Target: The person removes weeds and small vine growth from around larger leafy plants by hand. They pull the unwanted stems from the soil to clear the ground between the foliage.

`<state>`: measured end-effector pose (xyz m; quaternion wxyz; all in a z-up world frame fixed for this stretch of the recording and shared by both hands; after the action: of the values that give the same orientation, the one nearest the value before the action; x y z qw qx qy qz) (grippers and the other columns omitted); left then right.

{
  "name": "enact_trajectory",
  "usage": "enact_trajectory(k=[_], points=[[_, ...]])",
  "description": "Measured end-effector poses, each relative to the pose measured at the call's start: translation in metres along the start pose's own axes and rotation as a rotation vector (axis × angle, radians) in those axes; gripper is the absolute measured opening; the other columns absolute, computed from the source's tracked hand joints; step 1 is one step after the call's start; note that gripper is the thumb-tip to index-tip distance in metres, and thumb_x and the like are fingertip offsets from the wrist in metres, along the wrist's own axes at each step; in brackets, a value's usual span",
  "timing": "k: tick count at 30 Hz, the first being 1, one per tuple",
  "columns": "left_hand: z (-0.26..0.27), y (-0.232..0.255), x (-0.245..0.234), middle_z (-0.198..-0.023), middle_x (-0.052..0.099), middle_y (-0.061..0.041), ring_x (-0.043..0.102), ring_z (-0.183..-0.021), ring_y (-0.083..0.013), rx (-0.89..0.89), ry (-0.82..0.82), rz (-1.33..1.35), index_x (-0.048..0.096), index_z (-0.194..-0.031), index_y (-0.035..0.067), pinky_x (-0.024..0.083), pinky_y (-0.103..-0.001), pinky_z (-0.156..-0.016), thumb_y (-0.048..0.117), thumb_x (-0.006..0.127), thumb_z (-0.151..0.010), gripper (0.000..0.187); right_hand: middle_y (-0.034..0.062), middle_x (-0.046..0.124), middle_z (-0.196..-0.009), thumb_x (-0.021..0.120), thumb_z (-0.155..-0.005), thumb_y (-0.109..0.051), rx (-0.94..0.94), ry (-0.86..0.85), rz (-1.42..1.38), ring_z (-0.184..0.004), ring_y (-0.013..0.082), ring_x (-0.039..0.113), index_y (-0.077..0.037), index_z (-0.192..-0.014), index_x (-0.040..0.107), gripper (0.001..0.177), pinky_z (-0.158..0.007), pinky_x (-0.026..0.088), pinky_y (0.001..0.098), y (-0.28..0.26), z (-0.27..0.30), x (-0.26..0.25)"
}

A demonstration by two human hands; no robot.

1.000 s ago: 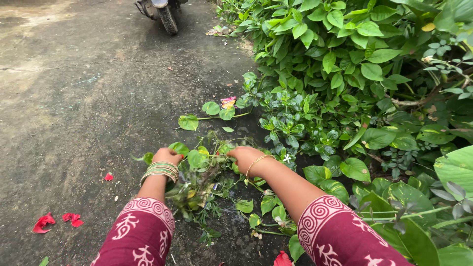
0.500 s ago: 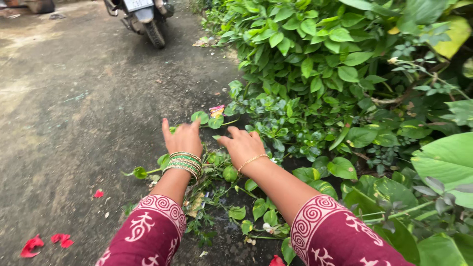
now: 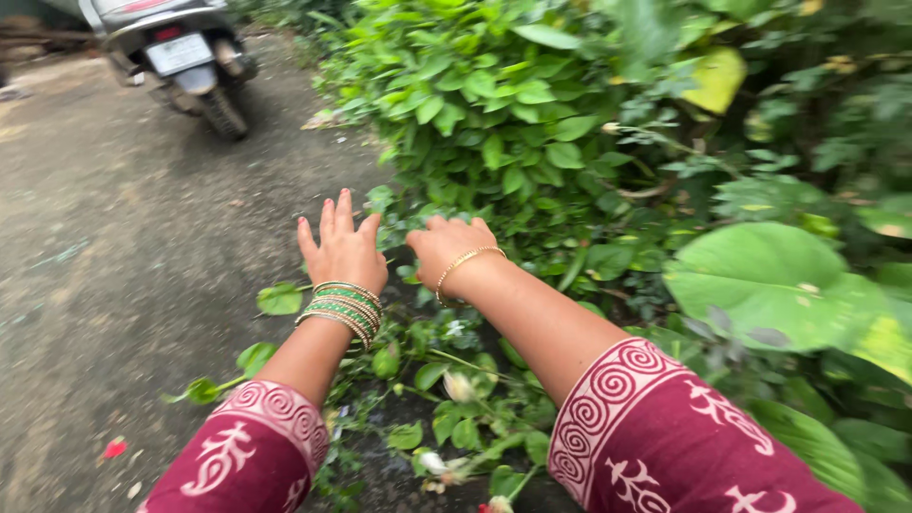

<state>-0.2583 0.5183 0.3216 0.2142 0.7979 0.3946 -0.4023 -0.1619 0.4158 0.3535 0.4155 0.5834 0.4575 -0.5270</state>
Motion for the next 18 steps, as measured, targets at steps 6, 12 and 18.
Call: enact_trajectory(k=[6,12,18], points=[[-0.004,0.104,-0.037,-0.158,0.042,-0.015,0.036,-0.147,-0.032,0.247,0.11,0.222,0.068,-0.128,0.022,0.018,-0.06,-0.117,0.023,0.074,-0.076,0.053,0.0078,0.056,-0.139,0.071,-0.087,-0.047,0.065,-0.089,0.085,-0.126,0.0304,0.058,-0.029,-0.134,0.06,0.052,-0.103,0.042,0.0529,0.066,0.054,-0.039],[0.019,0.244,-0.096,-0.15,0.054,-0.013,0.044,-0.143,-0.0311,0.567,0.169,0.466,0.07,-0.125,0.018,0.021,-0.059,-0.12,0.021,0.069,-0.079,0.045,0.0081,0.057,-0.138,0.07,-0.088,-0.049,0.265,-0.012,0.134,-0.129,0.0299,0.055,-0.022,-0.129,0.062,0.05,-0.103,0.04,0.0543,0.163,0.141,-0.072],[0.052,0.361,-0.138,-0.15,0.052,-0.01,0.042,-0.143,-0.0295,0.844,0.023,0.351,0.067,-0.125,0.014,0.017,-0.061,-0.118,0.042,0.068,-0.086,0.048,0.0064,0.057,-0.14,0.071,-0.088,-0.042,0.555,0.106,0.153,-0.138,0.028,0.048,-0.023,-0.129,0.064,0.046,-0.111,0.034,0.0552,0.245,0.246,-0.072]])
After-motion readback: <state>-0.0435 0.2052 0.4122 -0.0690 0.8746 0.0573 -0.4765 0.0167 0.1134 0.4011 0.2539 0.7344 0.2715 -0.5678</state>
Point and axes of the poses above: each hand's wrist, its own z-axis away from the middle knuckle, its own x-axis out of the palm, y = z × x, the point moved 7 cm from there along -z, towards the middle knuckle
